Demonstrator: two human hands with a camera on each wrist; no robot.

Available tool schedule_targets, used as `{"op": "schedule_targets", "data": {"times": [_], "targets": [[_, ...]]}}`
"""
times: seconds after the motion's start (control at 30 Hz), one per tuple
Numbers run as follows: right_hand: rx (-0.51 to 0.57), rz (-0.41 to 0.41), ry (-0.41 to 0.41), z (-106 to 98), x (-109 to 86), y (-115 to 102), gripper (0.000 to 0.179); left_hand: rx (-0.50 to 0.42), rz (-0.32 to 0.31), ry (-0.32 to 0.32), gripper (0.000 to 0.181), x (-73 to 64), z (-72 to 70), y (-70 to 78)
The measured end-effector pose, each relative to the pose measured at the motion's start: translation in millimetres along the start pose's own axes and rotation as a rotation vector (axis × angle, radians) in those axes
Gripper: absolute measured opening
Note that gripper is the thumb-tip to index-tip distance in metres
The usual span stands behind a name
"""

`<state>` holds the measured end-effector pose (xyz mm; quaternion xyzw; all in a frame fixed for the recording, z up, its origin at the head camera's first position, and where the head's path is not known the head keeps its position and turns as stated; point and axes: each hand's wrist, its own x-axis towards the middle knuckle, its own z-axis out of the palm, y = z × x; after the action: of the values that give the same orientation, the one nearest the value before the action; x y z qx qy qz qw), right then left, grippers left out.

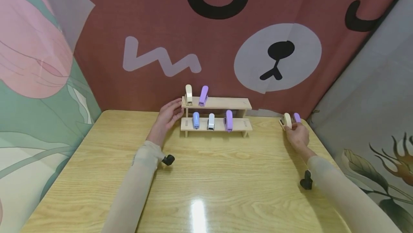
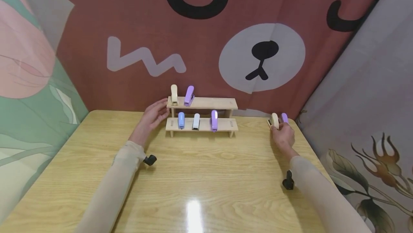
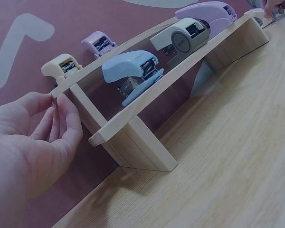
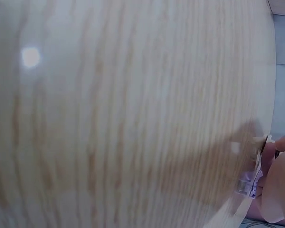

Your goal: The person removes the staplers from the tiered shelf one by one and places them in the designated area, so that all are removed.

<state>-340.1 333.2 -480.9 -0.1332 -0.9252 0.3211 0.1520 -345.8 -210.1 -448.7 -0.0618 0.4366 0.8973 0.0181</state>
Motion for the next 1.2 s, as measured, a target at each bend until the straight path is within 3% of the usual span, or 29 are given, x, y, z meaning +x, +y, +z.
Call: {"op": "schedule_targets", "data": {"times": [0.27, 0.7, 0.93, 1.2], "targets": [[0.001, 0.032, -0.013, 0.3, 1.9, 1.3, 0.045, -0.006, 0.009, -0.001, 0.033, 0.0, 1.4, -0.3], [-0.010, -0.016, -0.079, -4.0, 1.4, 0.7, 0.053, -0.020, 0.003, 0.006, 0.032, 2.2, 1.0, -0.9], [-0.019, -0.010, 0.007, -10.8, -5.0, -13.3, 0.038, -0.026, 0.005, 0.002, 0.033, 3.0, 0.9, -0.3], [0.102, 0.001, 0.063, -19.1, -17.3, -45.2, 0.039, -0.061, 0.003, -0.016, 0.032, 5.4, -2.4, -2.6]]}}
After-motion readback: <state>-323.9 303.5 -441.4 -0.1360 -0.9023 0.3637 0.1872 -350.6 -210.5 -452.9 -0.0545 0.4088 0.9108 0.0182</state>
